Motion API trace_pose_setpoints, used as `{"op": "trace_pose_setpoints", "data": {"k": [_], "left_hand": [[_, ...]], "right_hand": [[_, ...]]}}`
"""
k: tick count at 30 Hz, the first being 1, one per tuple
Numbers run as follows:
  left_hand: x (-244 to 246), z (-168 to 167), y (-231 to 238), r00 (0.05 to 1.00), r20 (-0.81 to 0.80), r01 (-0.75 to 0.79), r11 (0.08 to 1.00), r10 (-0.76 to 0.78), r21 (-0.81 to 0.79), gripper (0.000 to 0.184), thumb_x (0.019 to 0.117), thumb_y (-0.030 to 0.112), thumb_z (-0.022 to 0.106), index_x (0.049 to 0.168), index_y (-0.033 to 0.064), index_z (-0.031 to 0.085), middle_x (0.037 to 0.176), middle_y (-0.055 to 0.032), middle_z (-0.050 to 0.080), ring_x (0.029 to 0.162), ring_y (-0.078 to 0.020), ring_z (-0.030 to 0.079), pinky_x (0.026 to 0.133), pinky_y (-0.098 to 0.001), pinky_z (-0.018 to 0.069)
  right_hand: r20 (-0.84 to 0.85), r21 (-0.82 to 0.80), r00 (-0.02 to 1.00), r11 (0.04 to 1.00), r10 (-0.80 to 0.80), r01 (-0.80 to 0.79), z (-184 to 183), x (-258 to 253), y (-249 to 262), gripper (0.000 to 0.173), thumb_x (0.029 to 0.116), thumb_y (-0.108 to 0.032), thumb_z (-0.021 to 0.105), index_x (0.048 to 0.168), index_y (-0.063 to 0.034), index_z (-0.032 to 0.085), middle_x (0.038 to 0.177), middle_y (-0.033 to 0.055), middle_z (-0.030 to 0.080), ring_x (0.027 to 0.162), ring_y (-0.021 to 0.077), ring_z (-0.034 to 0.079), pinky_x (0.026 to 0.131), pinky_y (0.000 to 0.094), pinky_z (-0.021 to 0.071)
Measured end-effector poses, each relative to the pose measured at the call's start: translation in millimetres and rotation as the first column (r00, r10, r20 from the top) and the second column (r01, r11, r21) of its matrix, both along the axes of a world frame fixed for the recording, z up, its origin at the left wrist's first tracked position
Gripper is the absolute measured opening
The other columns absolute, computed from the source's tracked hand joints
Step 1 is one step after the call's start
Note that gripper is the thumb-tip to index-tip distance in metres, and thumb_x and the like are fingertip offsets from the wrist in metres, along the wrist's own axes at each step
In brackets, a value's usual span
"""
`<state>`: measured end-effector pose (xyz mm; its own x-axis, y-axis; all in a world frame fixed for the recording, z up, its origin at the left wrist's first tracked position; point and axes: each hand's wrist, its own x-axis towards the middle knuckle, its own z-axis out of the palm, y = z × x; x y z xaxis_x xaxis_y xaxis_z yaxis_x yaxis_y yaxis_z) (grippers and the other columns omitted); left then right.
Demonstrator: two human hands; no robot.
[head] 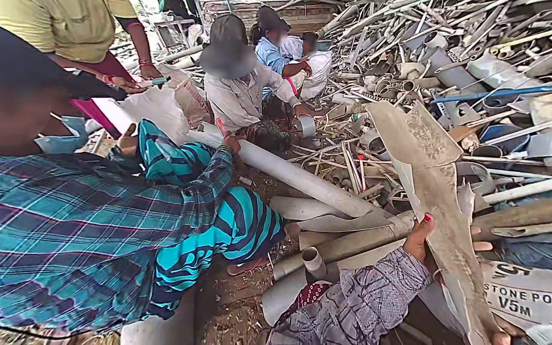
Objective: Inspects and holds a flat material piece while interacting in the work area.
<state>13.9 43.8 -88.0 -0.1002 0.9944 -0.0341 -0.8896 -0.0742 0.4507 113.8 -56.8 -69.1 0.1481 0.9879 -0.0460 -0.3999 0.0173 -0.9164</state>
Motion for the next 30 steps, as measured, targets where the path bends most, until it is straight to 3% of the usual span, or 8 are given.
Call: {"op": "trace_pose_setpoints", "data": {"k": [1,3,7,13,17,21,27,30], "left_hand": [[-6.7,7.9,-4.3,0.989,0.002,0.145,0.988,-0.146,0.047,0.049,0.1027,0.028,0.021,0.138,-0.0015,0.037,0.115,-0.0191,0.068,0.098,-0.0253,0.072,0.078,-0.0391,0.0586],[-14.1,27.0,-10.1,0.959,-0.068,0.277,0.96,-0.274,0.035,0.043,0.1055,0.022,0.018,0.138,0.0016,0.037,0.12,-0.0156,0.063,0.097,-0.021,0.067,0.077,-0.0353,0.0548],[-34.2,23.8,3.2,0.943,0.03,0.326,0.941,-0.33,0.088,0.042,0.0985,0.014,0.022,0.119,0.0001,0.055,0.099,-0.0098,0.072,0.084,-0.0198,0.072,0.076,-0.0354,0.0592],[-61.3,20.3,10.6,0.991,0.009,0.134,0.985,-0.135,0.108,0.043,0.0954,0.021,0.028,0.115,0.0001,0.06,0.094,-0.0127,0.074,0.081,-0.0231,0.073,0.073,-0.0373,0.0598],[-74.0,19.1,11.3,0.997,-0.045,0.067,0.982,-0.06,0.174,0.038,0.0929,0.019,0.035,0.115,0.0033,0.061,0.102,-0.0135,0.074,0.085,-0.0249,0.074,0.073,-0.0386,0.061],[-68.5,16.2,10.8,0.997,-0.079,0.02,0.969,0.0,0.245,0.038,0.0877,0.018,0.043,0.116,0.0036,0.062,0.108,-0.0136,0.074,0.091,-0.024,0.074,0.078,-0.0394,0.0613],[-68.3,16.0,12.0,0.987,-0.107,0.152,0.932,-0.123,0.328,0.038,0.0764,0.019,0.065,0.111,0.0035,0.068,0.104,-0.0145,0.074,0.09,-0.0245,0.074,0.079,-0.0382,0.0615],[-68.5,7.4,15.8,0.98,-0.136,0.181,0.924,-0.143,0.336,0.043,0.0727,0.021,0.07,0.112,0.0038,0.067,0.105,-0.014,0.074,0.09,-0.0244,0.074,0.079,-0.0382,0.0617]], "right_hand": [[0.035,0.065,0.999,0.997,0.038,-0.04,-8.2,5.7,0.3,0.017,0.095,0.017,0.041,0.1,0.0065,0.054,0.084,-0.0015,0.066,0.08,-0.0021,0.066,0.082,0.0146,0.0546],[0.178,0.248,0.981,0.961,0.08,-0.123,-60.4,38.0,12.2,0.023,0.0984,0.006,0.049,0.108,-0.0083,0.064,0.1,-0.0148,0.076,0.095,-0.0057,0.07,0.092,0.0172,0.0559],[0.439,0.155,0.895,0.988,-0.084,0.017,-54.6,39.7,6.6,0.021,0.1049,-0.005,0.032,0.109,-0.0007,0.051,0.078,-0.0199,0.058,0.057,-0.0157,0.051,0.054,0.007,0.0451],[0.653,0.376,0.753,0.897,-0.08,-0.232,-76.3,41.7,-14.3,0.054,0.109,-0.052,0.031,0.112,0.0003,0.046,0.07,-0.0111,0.052,0.058,-0.0141,0.045,0.056,0.0059,0.0398],[0.776,0.333,0.613,0.921,-0.147,-0.201,-92.3,33.5,-14.3,0.057,0.1106,-0.037,0.033,0.112,0.0141,0.059,0.063,0.0028,0.055,0.049,-0.0007,0.046,0.048,0.0151,0.0407],[0.848,0.364,0.468,0.915,-0.248,-0.173,-89.5,34.4,-9.7,0.042,0.1042,-0.022,0.042,0.108,0.0108,0.067,0.059,0.0118,0.059,0.047,0.0206,0.058,0.047,0.0362,0.0486],[0.881,0.422,0.35,0.862,-0.317,-0.281,-87.0,36.6,-9.2,0.04,0.1012,-0.024,0.045,0.101,0.0057,0.072,0.061,0.0151,0.063,0.046,0.0279,0.062,0.042,0.042,0.047],[0.865,0.406,0.427,0.868,-0.264,-0.285,-98.1,29.5,-14.8,0.04,0.1039,-0.024,0.043,0.101,0.0055,0.07,0.059,0.0132,0.06,0.045,0.0231,0.059,0.043,0.0368,0.047]]}}
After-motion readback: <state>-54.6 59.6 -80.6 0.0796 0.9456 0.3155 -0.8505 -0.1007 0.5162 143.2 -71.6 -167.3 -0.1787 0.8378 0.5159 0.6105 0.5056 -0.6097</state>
